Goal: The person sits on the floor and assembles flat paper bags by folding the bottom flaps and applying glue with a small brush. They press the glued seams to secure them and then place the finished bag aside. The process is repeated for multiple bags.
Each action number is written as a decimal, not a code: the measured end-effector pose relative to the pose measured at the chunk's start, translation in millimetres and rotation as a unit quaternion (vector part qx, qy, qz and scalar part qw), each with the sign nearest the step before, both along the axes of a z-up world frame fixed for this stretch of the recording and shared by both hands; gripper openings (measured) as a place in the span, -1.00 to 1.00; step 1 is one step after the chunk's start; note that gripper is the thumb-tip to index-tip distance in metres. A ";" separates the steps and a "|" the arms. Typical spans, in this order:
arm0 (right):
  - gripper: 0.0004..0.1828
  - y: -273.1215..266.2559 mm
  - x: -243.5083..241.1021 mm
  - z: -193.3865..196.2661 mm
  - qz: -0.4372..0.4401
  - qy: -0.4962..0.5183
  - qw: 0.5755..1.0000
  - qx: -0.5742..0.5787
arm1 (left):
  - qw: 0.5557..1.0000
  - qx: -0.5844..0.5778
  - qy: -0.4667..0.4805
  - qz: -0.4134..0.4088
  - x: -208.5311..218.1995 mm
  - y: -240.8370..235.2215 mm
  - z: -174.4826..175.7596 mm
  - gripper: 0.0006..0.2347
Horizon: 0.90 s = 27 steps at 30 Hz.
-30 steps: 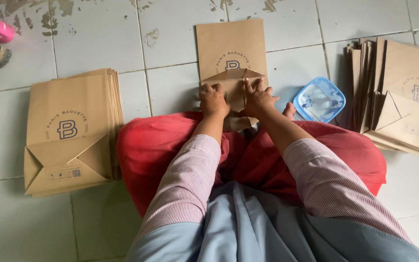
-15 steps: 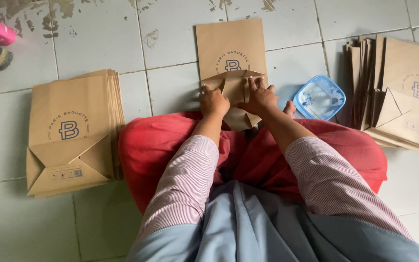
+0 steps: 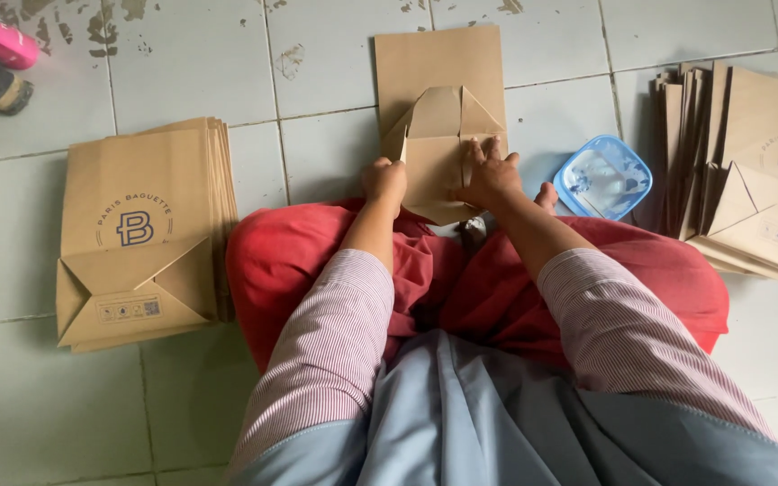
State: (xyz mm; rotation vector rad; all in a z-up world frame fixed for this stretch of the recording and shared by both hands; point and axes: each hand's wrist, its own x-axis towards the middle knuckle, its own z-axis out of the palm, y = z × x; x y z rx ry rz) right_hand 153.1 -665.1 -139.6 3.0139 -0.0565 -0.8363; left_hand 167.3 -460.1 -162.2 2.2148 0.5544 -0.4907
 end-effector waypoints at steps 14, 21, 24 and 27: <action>0.36 1.5 -9.4 33.1 0.027 0.011 1.000 0.003 | 0.970 0.056 -0.016 -0.236 -1.2 -18.3 -4.0 -0.58; -0.12 -58.1 26.3 -23.4 0.024 -0.033 0.981 0.190 | 0.968 0.074 -0.068 -0.231 2.1 -21.6 6.1 -0.50; -0.44 -92.3 28.6 103.2 0.011 -0.006 0.993 0.121 | 0.963 0.030 -0.162 -0.215 4.5 -22.4 -16.1 -0.42; -0.50 -153.0 13.0 148.9 -0.034 0.066 0.997 -0.033 | 0.959 0.095 -0.146 -0.224 5.1 -30.5 -15.5 -0.47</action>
